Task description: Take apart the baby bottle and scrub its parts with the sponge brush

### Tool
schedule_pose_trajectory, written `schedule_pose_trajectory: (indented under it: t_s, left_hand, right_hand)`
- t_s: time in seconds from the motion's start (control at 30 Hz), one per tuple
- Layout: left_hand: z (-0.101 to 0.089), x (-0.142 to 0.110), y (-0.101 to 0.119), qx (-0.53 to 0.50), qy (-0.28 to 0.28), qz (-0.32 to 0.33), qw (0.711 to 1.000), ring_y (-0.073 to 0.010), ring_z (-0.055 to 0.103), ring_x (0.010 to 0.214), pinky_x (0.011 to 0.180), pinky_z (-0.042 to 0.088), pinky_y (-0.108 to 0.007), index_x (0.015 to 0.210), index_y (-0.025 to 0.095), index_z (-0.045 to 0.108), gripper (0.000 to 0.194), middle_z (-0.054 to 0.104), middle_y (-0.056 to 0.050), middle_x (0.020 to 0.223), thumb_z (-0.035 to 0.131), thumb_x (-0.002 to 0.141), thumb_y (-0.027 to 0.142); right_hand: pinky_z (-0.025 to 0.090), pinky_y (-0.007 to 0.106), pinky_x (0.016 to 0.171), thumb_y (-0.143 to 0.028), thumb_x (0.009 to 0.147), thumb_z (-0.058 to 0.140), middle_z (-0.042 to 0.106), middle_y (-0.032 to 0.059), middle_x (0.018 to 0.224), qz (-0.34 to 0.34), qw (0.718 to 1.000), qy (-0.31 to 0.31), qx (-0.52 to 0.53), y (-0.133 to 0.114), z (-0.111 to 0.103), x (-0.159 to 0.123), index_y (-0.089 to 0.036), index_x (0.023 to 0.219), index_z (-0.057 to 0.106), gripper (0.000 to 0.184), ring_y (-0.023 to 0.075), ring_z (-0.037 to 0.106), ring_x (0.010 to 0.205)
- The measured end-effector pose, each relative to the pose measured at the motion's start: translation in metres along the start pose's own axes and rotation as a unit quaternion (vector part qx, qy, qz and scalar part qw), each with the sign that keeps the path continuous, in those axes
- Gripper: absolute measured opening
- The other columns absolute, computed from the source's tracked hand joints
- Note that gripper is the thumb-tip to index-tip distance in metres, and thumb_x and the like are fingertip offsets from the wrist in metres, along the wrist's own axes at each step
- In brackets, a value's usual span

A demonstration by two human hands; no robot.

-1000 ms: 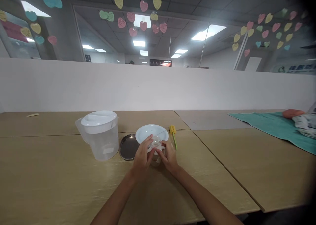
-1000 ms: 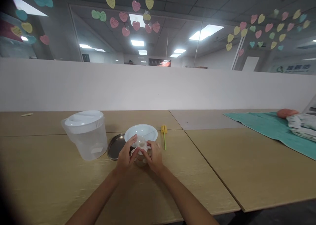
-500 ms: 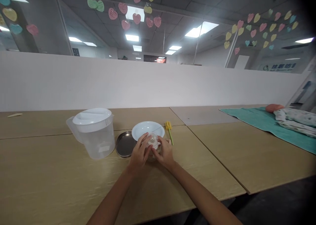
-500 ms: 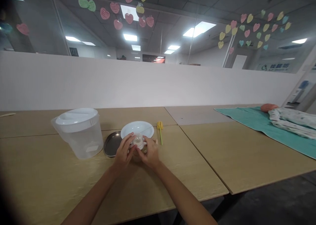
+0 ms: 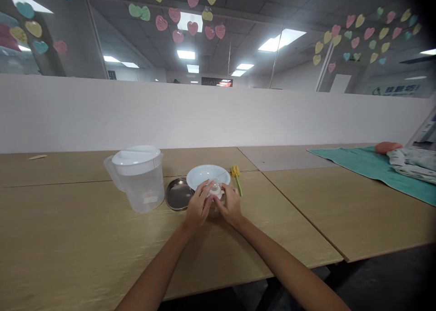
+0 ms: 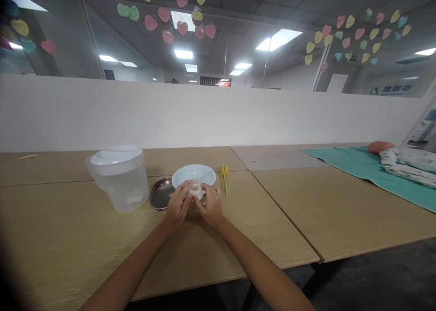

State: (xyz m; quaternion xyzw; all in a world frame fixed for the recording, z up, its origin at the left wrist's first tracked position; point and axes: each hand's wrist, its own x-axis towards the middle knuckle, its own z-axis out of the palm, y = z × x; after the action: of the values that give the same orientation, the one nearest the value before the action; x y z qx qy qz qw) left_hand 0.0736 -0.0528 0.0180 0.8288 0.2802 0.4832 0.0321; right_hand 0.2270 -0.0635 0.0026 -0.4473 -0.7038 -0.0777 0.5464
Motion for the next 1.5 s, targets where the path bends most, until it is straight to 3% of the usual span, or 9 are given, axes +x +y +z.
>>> schedule_pose_trajectory:
  t_s: [0.23, 0.37, 0.53, 0.67, 0.9, 1.2, 1.27, 1.37, 1.5]
  left_hand:
    - [0.009, 0.0, 0.01, -0.027, 0.064, -0.034, 0.997, -0.0192, 0.045, 0.12, 0.101, 0.038, -0.038, 0.129, 0.022, 0.043, 0.037, 0.05, -0.01, 0.126, 0.037, 0.093, 0.026]
    - [0.011, 0.003, 0.015, -0.033, 0.088, -0.045, 0.995, -0.0203, 0.048, 0.115, 0.098, 0.04, -0.039, 0.125, 0.021, 0.046, 0.034, 0.053, -0.01, 0.119, 0.039, 0.092, 0.026]
    - [0.009, 0.005, 0.018, -0.058, 0.085, -0.062, 0.993, -0.0194, 0.049, 0.112, 0.096, 0.04, -0.037, 0.123, 0.022, 0.047, 0.033, 0.052, -0.009, 0.116, 0.042, 0.091, 0.026]
    - [0.009, 0.004, 0.018, -0.074, 0.092, -0.074, 0.99, -0.0184, 0.051, 0.108, 0.094, 0.041, -0.035, 0.123, 0.022, 0.047, 0.033, 0.053, -0.008, 0.114, 0.043, 0.091, 0.026]
    - [0.013, 0.003, 0.015, -0.091, 0.095, -0.079, 0.988, -0.0178, 0.05, 0.109, 0.095, 0.04, -0.034, 0.123, 0.022, 0.047, 0.032, 0.052, -0.008, 0.111, 0.043, 0.091, 0.026]
    - [0.011, 0.004, 0.012, -0.104, 0.073, -0.082, 0.989, -0.0177, 0.051, 0.106, 0.094, 0.041, -0.034, 0.122, 0.023, 0.048, 0.033, 0.051, -0.007, 0.111, 0.042, 0.091, 0.029]
    - [0.009, 0.003, 0.012, -0.093, 0.055, -0.072, 0.992, -0.0189, 0.049, 0.112, 0.097, 0.04, -0.036, 0.124, 0.022, 0.046, 0.034, 0.05, -0.008, 0.117, 0.041, 0.091, 0.029]
    - [0.01, -0.002, 0.012, -0.066, 0.044, -0.054, 0.995, -0.0219, 0.043, 0.121, 0.102, 0.036, -0.04, 0.131, 0.02, 0.035, 0.044, 0.044, -0.012, 0.13, 0.044, 0.089, 0.03]
    - [0.015, -0.007, 0.007, -0.079, 0.036, -0.088, 0.992, -0.0227, 0.047, 0.12, 0.1, 0.038, -0.04, 0.141, 0.018, 0.011, 0.072, 0.043, -0.016, 0.134, 0.052, 0.085, 0.034]
  right_hand:
    - [0.041, 0.035, 0.079, -0.042, 0.085, 0.047, 0.059, 0.0085, 0.099, 0.035, 0.998, 0.008, 0.045, -0.004, 0.003, -0.001, -0.016, 0.106, 0.049, 0.033, 0.0206, 0.055, 0.089]
    - [0.043, 0.035, 0.078, -0.039, 0.085, 0.048, 0.06, 0.0084, 0.099, 0.021, 0.999, 0.01, 0.049, -0.001, 0.002, 0.0, -0.017, 0.108, 0.048, 0.032, 0.0202, 0.056, 0.089]
    - [0.043, 0.035, 0.078, -0.036, 0.087, 0.046, 0.062, 0.0093, 0.099, -0.034, 0.999, -0.001, 0.021, 0.001, -0.003, 0.004, -0.015, 0.111, 0.05, 0.032, 0.0204, 0.057, 0.088]
    - [0.044, 0.034, 0.078, -0.034, 0.088, 0.045, 0.061, 0.0079, 0.096, -0.025, 0.998, -0.031, 0.041, 0.0, -0.005, 0.006, -0.016, 0.11, 0.052, 0.029, 0.0195, 0.055, 0.087]
    - [0.043, 0.03, 0.071, -0.036, 0.087, 0.045, 0.059, 0.0063, 0.087, 0.001, 0.998, -0.023, 0.057, -0.002, -0.002, 0.005, -0.015, 0.1, 0.054, 0.026, 0.017, 0.053, 0.078]
    - [0.04, 0.034, 0.074, -0.038, 0.085, 0.046, 0.063, 0.0074, 0.084, -0.043, 0.999, -0.013, -0.032, 0.0, -0.007, 0.006, -0.014, 0.096, 0.059, 0.029, 0.02, 0.056, 0.08]
    - [0.041, 0.035, 0.078, -0.038, 0.087, 0.044, 0.063, 0.0078, 0.092, -0.012, 1.0, -0.012, 0.013, 0.001, -0.012, 0.01, -0.014, 0.109, 0.056, 0.034, 0.0203, 0.057, 0.086]
    - [0.044, 0.035, 0.083, -0.038, 0.092, 0.035, 0.06, 0.0091, 0.104, 0.066, 0.988, 0.038, 0.133, 0.002, -0.017, 0.023, -0.016, 0.13, 0.041, 0.044, 0.0186, 0.057, 0.093]
    - [0.047, 0.033, 0.081, -0.042, 0.092, 0.033, 0.06, 0.0083, 0.101, 0.077, 0.974, 0.067, 0.203, -0.005, -0.013, 0.048, -0.016, 0.127, 0.041, 0.044, 0.0166, 0.058, 0.088]
